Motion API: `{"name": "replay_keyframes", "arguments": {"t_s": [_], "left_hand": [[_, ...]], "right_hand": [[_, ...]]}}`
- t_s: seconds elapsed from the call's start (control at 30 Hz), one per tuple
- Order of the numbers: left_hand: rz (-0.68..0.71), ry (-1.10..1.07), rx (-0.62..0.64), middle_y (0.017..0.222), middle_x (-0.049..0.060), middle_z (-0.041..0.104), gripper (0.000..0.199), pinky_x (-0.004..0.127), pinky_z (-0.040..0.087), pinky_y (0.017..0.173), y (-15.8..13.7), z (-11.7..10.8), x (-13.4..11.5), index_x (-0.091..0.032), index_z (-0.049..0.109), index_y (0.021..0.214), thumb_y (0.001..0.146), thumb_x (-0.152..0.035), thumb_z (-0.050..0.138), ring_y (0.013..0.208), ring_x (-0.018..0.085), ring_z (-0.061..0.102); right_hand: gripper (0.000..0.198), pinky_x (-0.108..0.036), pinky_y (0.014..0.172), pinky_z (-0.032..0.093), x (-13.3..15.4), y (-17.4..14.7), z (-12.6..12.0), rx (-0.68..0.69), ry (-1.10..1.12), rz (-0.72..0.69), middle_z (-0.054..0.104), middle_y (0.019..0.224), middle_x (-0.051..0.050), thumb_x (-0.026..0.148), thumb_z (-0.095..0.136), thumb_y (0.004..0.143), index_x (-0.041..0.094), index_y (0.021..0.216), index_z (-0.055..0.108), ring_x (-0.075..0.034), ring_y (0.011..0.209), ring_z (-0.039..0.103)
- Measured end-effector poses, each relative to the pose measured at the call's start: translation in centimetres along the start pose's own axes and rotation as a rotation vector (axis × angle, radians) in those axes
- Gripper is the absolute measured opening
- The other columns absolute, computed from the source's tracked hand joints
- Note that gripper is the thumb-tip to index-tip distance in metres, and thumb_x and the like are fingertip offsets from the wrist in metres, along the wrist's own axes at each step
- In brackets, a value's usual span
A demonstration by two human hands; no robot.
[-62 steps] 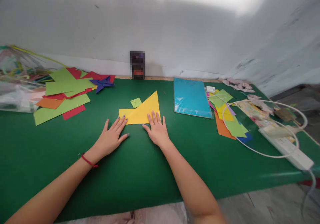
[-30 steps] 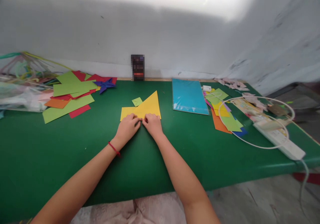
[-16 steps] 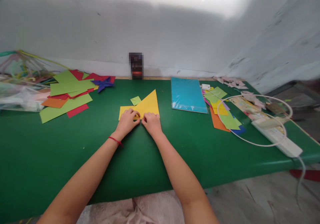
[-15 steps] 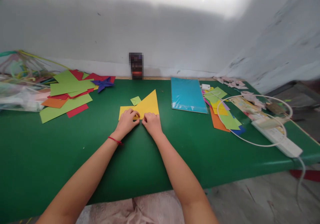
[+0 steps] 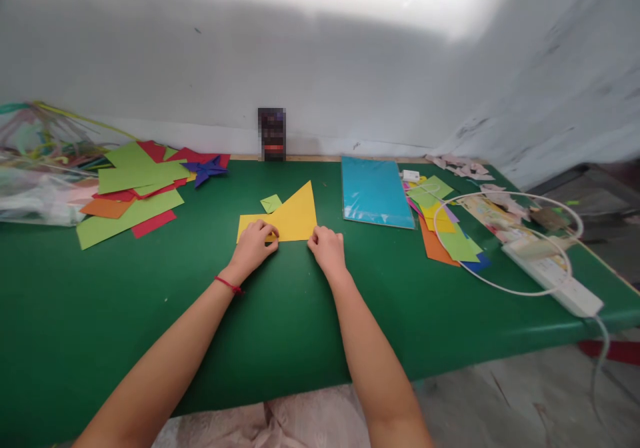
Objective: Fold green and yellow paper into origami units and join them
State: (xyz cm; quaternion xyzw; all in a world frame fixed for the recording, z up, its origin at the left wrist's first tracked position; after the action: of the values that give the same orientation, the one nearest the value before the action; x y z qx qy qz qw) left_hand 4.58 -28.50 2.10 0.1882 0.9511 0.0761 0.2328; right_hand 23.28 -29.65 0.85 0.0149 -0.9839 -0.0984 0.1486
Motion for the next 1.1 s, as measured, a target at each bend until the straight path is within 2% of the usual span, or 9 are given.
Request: {"name": "replay_keyframes", "arguments": {"t_s": [0.23, 0.33, 0.43, 0.57, 0.77, 1.0, 1.1], "left_hand": [[0.04, -0.004, 0.024, 0.093, 0.005, 0.056, 0.021, 0.033, 0.043, 0.08, -0.2, -0.1, 0.2, -0.021, 0.062, 0.09, 0.08, -0.01, 0.047, 0.088, 0.02, 0.051], [0.059, 0.022, 0.03, 0.093, 0.005, 0.056, 0.022, 0.032, 0.042, 0.08, -0.2, -0.2, 0.3, -0.021, 0.062, 0.091, 0.08, -0.009, 0.046, 0.089, 0.019, 0.051], [0.07, 0.059, 0.034, 0.093, 0.005, 0.056, 0.02, 0.032, 0.042, 0.079, -0.2, -0.3, 0.2, -0.02, 0.061, 0.091, 0.081, -0.011, 0.047, 0.088, 0.02, 0.052], [0.073, 0.125, 0.049, 0.093, 0.007, 0.057, 0.015, 0.035, 0.042, 0.078, -0.2, -0.2, -0.4, -0.018, 0.059, 0.089, 0.081, -0.013, 0.048, 0.088, 0.022, 0.051], [0.081, 0.212, 0.091, 0.093, 0.009, 0.056, 0.016, 0.037, 0.039, 0.077, -0.3, -0.2, -1.1, -0.018, 0.057, 0.09, 0.082, -0.01, 0.045, 0.089, 0.024, 0.051], [0.003, 0.302, 0.091, 0.091, 0.008, 0.056, 0.018, 0.034, 0.039, 0.072, -1.3, -2.5, 2.0, -0.019, 0.058, 0.088, 0.081, -0.009, 0.045, 0.085, 0.023, 0.051], [0.002, 0.329, 0.088, 0.092, 0.009, 0.056, 0.021, 0.037, 0.038, 0.076, -1.8, -3.8, 3.0, -0.019, 0.058, 0.092, 0.08, -0.008, 0.045, 0.088, 0.025, 0.05]], "right_hand": [[0.018, -0.026, 0.058, 0.019, -1.4, -0.5, -1.4, -0.05, -0.035, 0.093, 0.049, 0.059, 0.003, 0.016, 0.045, 0.075, 0.018, 0.058, 0.041, -0.012, 0.054, 0.042], [0.018, -0.027, 0.06, 0.021, -1.2, -0.6, -2.1, -0.117, -0.045, 0.115, 0.05, 0.062, 0.002, 0.018, 0.043, 0.078, 0.019, 0.06, 0.041, -0.013, 0.057, 0.043], [0.02, -0.029, 0.065, 0.024, 0.6, -0.5, -1.8, -0.181, -0.074, 0.03, 0.053, 0.067, -0.001, 0.02, 0.04, 0.084, 0.019, 0.064, 0.044, -0.015, 0.064, 0.046], [0.02, -0.028, 0.065, 0.025, 3.4, -0.1, 0.1, -0.097, -0.092, -0.129, 0.057, 0.071, -0.003, 0.022, 0.041, 0.086, 0.019, 0.067, 0.048, -0.016, 0.07, 0.05], [0.017, -0.029, 0.062, 0.022, 3.8, 0.1, 1.5, -0.047, -0.106, -0.121, 0.059, 0.076, -0.005, 0.02, 0.04, 0.087, 0.018, 0.073, 0.05, -0.017, 0.073, 0.051], [0.018, -0.028, 0.061, 0.021, 3.6, 0.3, 1.4, -0.038, -0.085, -0.106, 0.058, 0.073, -0.003, 0.018, 0.041, 0.085, 0.018, 0.069, 0.049, -0.016, 0.072, 0.05], [0.018, -0.027, 0.061, 0.021, 3.6, 0.3, 1.2, -0.043, -0.081, -0.102, 0.058, 0.072, -0.003, 0.018, 0.041, 0.085, 0.018, 0.069, 0.049, -0.016, 0.071, 0.05]]}}
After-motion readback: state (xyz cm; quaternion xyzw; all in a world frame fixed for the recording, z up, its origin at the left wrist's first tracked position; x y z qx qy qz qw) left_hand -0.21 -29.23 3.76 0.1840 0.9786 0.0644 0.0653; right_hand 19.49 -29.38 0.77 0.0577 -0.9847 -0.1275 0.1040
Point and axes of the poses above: each hand's wrist, its own y-axis towards the middle knuckle, its own z-axis out of the palm, x = y × z, the point moved 4 cm from there along y, towards the middle knuckle
